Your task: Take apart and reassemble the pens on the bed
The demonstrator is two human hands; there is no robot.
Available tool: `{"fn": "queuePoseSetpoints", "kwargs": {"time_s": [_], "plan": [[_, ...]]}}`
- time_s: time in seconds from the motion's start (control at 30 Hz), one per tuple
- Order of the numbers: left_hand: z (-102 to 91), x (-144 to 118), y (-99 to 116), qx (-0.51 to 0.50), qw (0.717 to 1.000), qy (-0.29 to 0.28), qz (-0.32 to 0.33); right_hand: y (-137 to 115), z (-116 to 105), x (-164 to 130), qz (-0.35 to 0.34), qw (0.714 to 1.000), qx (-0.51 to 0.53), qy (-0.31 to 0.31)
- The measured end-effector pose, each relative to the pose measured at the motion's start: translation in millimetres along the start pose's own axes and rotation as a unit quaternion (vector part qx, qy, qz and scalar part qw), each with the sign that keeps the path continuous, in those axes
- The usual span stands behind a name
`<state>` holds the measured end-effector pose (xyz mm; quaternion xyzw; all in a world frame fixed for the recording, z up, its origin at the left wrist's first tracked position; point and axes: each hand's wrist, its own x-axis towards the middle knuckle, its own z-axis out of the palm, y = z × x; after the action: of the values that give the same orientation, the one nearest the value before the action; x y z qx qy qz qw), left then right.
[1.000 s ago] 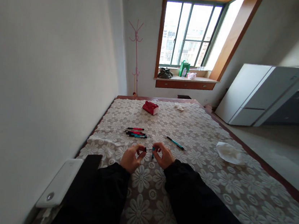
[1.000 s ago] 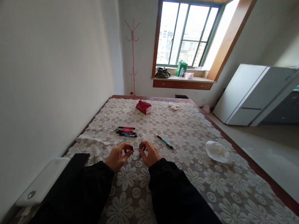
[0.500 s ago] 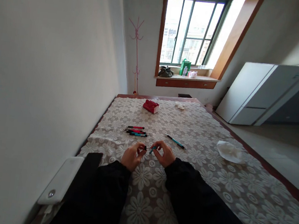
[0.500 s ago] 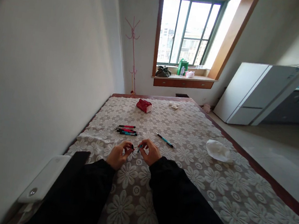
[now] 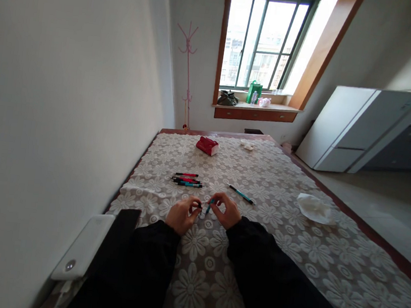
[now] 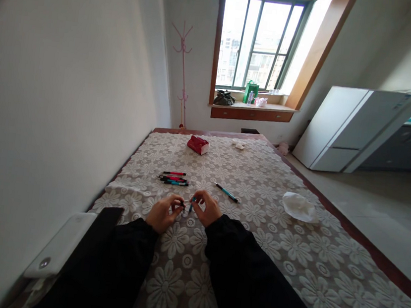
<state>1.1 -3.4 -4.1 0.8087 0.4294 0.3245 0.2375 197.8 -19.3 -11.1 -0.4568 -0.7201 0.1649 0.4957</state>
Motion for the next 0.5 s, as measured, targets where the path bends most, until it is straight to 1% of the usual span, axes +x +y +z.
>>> {"fn": "queuePoseSetpoints", "kwargs": {"time_s": [0.07,0.13,0.23,0.3,0.43,0.5], "plan": [[-0.3,-0.1,0.5,0.005,1.000,0.014,0.003,0.1,-0.2,0.2,0.005,1.000,0.000,0.012],[-0.9,-0.1,0.9,0.006,0.999,0.033,0.007,1.7,0.3,0.1,0.006,1.000,-0.009,0.002],[-1.2,0.0,0.8,0.006,0.999,0.031,0.011,4.4,1.5,-0.6,0.002,1.000,-0.022,-0.010],[-1.2,0.1,0.7,0.006,0.999,0.030,0.012,4.7,1.7,-1.0,0.001,1.000,-0.019,0.004],[-2.0,0.3,0.9,0.004,0.998,0.060,0.013,0.6,0.1,-0.8,-0.007,1.000,-0.006,0.022],[-2.6,0.1,1.1,0.005,0.998,0.064,0.013,-1.5,-0.7,-0.4,-0.010,1.000,-0.001,0.027]]}}
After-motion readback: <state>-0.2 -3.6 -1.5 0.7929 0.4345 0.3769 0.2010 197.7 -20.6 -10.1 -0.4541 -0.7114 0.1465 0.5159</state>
